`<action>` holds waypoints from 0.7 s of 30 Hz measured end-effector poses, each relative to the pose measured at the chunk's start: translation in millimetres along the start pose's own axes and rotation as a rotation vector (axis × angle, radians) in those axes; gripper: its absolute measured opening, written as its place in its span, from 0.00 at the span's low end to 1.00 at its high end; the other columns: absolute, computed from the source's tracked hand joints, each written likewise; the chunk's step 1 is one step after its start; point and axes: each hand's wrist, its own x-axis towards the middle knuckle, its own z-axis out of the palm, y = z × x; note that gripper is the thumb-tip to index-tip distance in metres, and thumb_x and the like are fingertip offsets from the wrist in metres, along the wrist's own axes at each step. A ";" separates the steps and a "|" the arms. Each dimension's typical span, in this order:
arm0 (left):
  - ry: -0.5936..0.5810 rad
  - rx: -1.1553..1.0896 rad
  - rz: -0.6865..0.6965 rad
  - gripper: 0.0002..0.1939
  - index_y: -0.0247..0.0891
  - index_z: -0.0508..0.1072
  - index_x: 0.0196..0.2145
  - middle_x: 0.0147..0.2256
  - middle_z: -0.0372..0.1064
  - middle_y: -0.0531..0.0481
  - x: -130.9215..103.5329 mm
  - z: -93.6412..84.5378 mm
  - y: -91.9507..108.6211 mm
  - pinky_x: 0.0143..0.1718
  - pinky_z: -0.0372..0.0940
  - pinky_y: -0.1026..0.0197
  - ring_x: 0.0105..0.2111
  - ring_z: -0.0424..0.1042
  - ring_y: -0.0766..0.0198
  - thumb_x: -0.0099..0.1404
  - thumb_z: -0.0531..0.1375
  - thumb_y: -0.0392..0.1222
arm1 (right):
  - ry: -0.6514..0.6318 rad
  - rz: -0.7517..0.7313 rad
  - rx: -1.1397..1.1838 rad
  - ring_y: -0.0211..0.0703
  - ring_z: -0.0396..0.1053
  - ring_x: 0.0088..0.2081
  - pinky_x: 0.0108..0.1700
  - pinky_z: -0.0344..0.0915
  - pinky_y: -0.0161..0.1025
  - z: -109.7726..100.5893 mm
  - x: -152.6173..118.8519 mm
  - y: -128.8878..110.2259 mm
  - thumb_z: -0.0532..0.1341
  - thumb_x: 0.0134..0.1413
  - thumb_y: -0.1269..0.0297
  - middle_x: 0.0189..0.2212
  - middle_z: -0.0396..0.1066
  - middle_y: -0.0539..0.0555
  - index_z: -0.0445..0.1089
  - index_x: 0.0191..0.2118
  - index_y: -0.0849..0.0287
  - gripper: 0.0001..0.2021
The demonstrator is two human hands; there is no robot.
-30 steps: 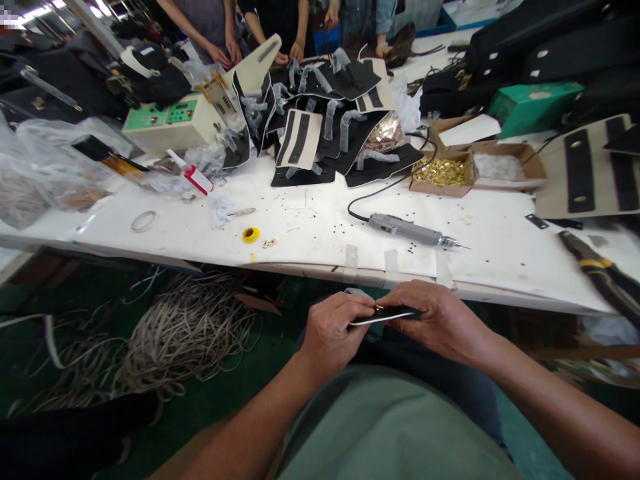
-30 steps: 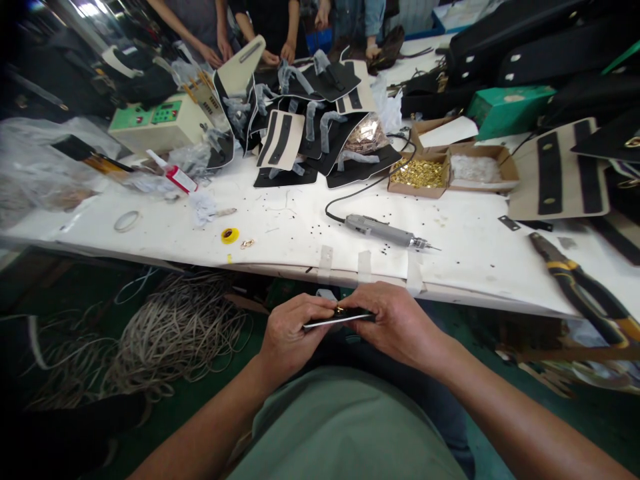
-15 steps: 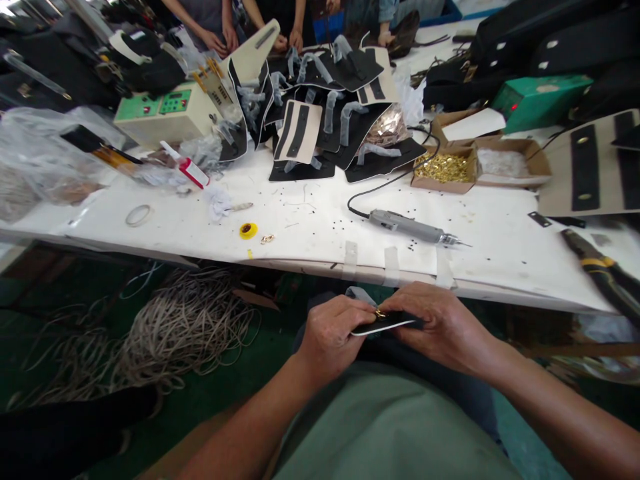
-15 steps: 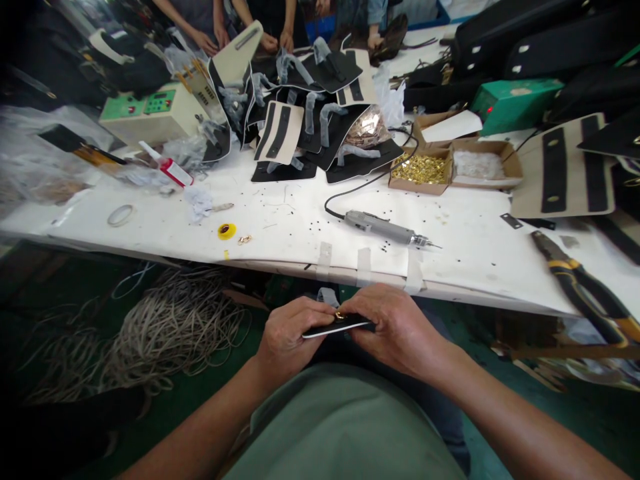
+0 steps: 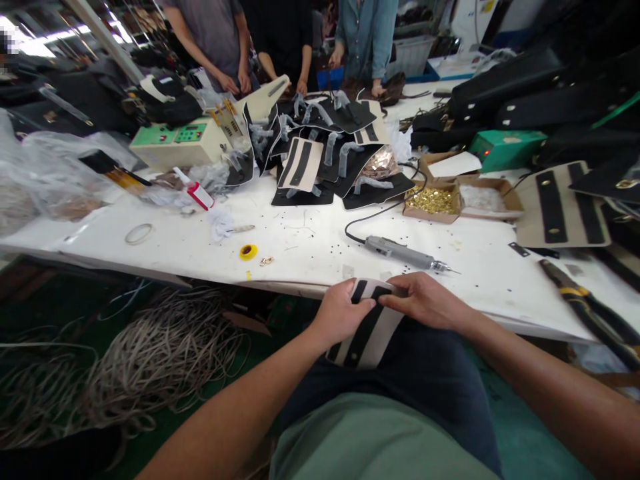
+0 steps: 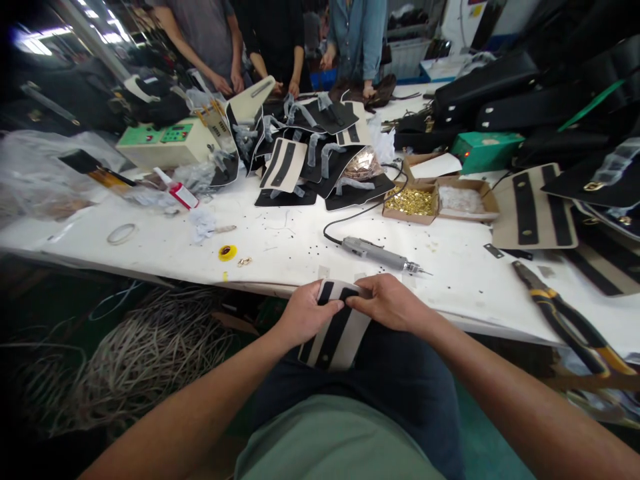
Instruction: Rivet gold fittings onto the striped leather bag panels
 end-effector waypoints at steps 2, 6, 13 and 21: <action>-0.018 -0.044 -0.046 0.08 0.36 0.77 0.37 0.32 0.77 0.51 14.5 0.3 -2.6 0.33 0.67 0.63 0.31 0.73 0.63 0.59 0.64 0.38 | -0.036 0.039 -0.007 0.36 0.58 0.24 0.26 0.50 0.36 -6.3 11.3 3.6 0.59 0.59 0.50 0.21 0.61 0.47 0.70 0.28 0.60 0.17; -0.060 -0.113 -0.168 0.08 0.35 0.76 0.34 0.30 0.75 0.52 36.7 -1.2 -7.5 0.29 0.65 0.65 0.29 0.72 0.65 0.54 0.65 0.37 | -0.089 0.081 0.011 0.37 0.60 0.25 0.27 0.52 0.37 -13.8 29.3 6.9 0.58 0.60 0.50 0.21 0.64 0.47 0.69 0.28 0.59 0.18; -0.098 -0.123 -0.289 0.08 0.35 0.75 0.30 0.27 0.74 0.53 56.3 -2.8 -10.4 0.27 0.65 0.65 0.27 0.73 0.63 0.49 0.65 0.33 | -0.120 0.148 0.019 0.40 0.64 0.25 0.25 0.55 0.36 -14.2 47.3 6.5 0.58 0.58 0.54 0.22 0.66 0.50 0.68 0.27 0.59 0.15; -0.091 -0.077 -0.372 0.07 0.34 0.76 0.27 0.24 0.74 0.51 65.0 -2.6 -4.5 0.27 0.68 0.61 0.26 0.74 0.59 0.46 0.67 0.32 | -0.078 0.141 -0.195 0.42 0.67 0.27 0.29 0.57 0.37 -11.3 54.3 -1.4 0.58 0.58 0.62 0.25 0.72 0.54 0.70 0.27 0.60 0.11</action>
